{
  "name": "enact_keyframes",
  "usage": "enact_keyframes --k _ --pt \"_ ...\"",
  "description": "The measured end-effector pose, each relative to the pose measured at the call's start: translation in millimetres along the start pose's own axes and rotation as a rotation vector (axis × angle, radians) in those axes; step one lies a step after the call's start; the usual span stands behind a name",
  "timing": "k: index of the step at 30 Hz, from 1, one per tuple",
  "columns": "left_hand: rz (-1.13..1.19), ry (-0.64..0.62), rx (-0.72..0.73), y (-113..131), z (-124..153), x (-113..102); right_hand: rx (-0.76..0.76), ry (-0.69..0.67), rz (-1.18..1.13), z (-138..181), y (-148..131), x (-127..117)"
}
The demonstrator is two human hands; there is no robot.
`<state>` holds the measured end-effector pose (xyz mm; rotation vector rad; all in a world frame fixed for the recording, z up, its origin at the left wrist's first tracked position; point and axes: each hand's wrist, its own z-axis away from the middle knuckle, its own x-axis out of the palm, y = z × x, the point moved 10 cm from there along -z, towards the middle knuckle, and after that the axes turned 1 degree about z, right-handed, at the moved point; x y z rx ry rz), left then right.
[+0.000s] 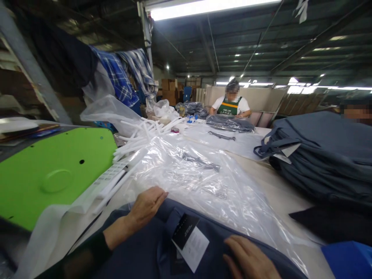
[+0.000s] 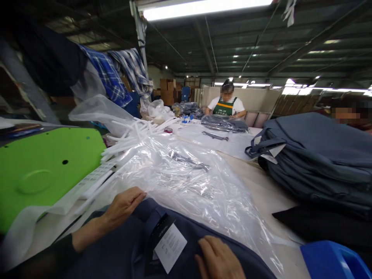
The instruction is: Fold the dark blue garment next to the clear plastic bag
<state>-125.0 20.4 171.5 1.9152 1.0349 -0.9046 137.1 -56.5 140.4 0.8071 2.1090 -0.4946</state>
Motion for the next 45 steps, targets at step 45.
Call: enact_keyframes --k 45 --pt "0.178 -0.665 -0.556 3 107 67 0.637 -0.346 -0.380 -28 -40 109"
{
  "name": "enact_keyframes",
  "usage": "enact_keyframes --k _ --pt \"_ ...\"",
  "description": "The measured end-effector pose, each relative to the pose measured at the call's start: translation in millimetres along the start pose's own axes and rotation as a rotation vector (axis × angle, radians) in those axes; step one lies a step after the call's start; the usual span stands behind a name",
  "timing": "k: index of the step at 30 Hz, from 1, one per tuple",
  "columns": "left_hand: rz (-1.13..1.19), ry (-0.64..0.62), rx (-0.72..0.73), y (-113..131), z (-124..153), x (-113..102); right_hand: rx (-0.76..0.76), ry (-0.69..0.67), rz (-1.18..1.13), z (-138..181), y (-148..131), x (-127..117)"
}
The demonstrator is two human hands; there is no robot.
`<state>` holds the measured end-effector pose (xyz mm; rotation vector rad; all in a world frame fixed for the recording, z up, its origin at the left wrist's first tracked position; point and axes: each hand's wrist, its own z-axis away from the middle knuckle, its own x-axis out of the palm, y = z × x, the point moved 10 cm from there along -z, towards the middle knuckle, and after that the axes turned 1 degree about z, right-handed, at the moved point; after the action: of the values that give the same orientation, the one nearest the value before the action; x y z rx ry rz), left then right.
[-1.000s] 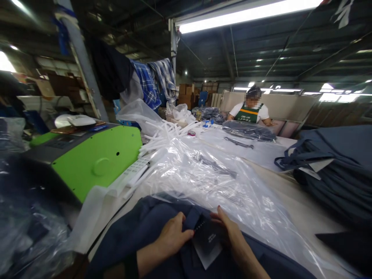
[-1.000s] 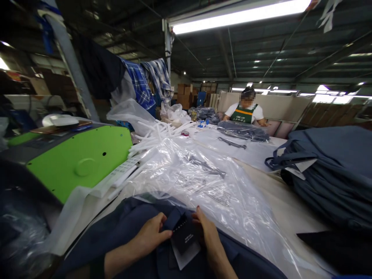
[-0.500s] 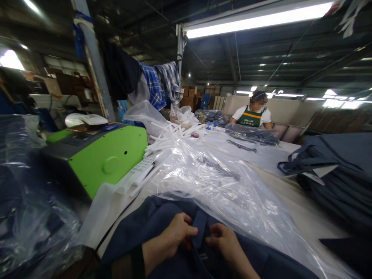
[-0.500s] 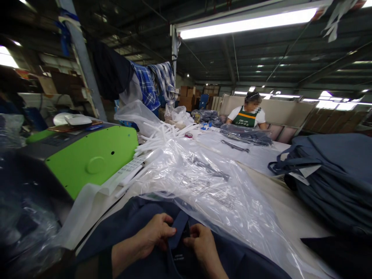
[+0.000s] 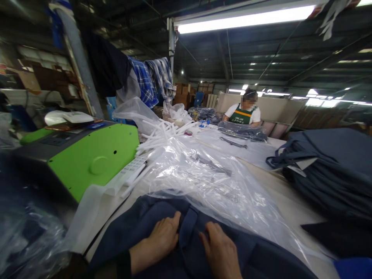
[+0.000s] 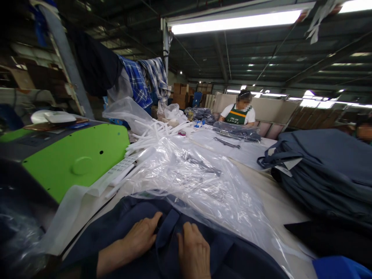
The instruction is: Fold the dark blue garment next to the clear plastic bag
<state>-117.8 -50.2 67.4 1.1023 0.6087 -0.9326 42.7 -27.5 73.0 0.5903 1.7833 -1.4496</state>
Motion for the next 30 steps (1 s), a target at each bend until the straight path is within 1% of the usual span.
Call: enact_keyframes --k 2,3,4,5,7,9,11,12,13,15,18,20,21,23,26,28,29,30 --pt "-0.092 0.006 0.018 3 3 2 -0.178 0.286 0.312 8 -3 -49" --pt "-0.139 0.014 0.022 4 4 1 -0.247 0.407 0.478 13 -2 -67" --pt "-0.179 0.030 0.031 5 5 -1 -0.286 0.491 0.616 17 3 -80" --pt "-0.209 0.060 0.051 6 6 -5 -0.286 0.532 0.706 18 12 -89" --pt "-0.267 0.184 0.111 11 7 -22 -0.249 0.544 0.789 17 35 -101" --pt "-0.372 0.388 0.174 15 7 -49 -0.228 0.538 0.794 16 50 -107" --pt "-0.513 0.598 0.217 17 6 -76 -0.224 0.544 0.780 19 57 -112" --pt "-0.569 0.670 0.234 17 3 -86 -0.232 0.550 0.772 21 57 -114" --pt "-0.605 0.713 0.252 15 -2 -93 -0.244 0.562 0.762 24 57 -117" --pt "-0.636 0.720 0.288 10 -15 -101 -0.266 0.599 0.737 30 57 -125" --pt "-0.630 0.667 0.335 0 -33 -102 -0.291 0.675 0.681 36 64 -141" --pt "-0.623 0.668 0.361 -5 -39 -103 -0.310 0.707 0.639 39 69 -152" --pt "-0.620 0.678 0.370 -8 -40 -103 -0.324 0.700 0.622 40 70 -157" --pt "-0.615 0.703 0.391 -14 -42 -105 -0.360 0.644 0.598 41 71 -162" --pt "-0.610 0.720 0.458 -21 -43 -106 -0.465 0.460 0.565 47 63 -161" --pt "-0.612 0.707 0.525 -23 -41 -105 -0.549 0.341 0.559 55 58 -158" --pt "-0.609 0.698 0.564 -23 -38 -104 -0.574 0.302 0.570 60 58 -158" --pt "-0.599 0.693 0.601 -24 -35 -104 -0.576 0.291 0.592 65 62 -160"
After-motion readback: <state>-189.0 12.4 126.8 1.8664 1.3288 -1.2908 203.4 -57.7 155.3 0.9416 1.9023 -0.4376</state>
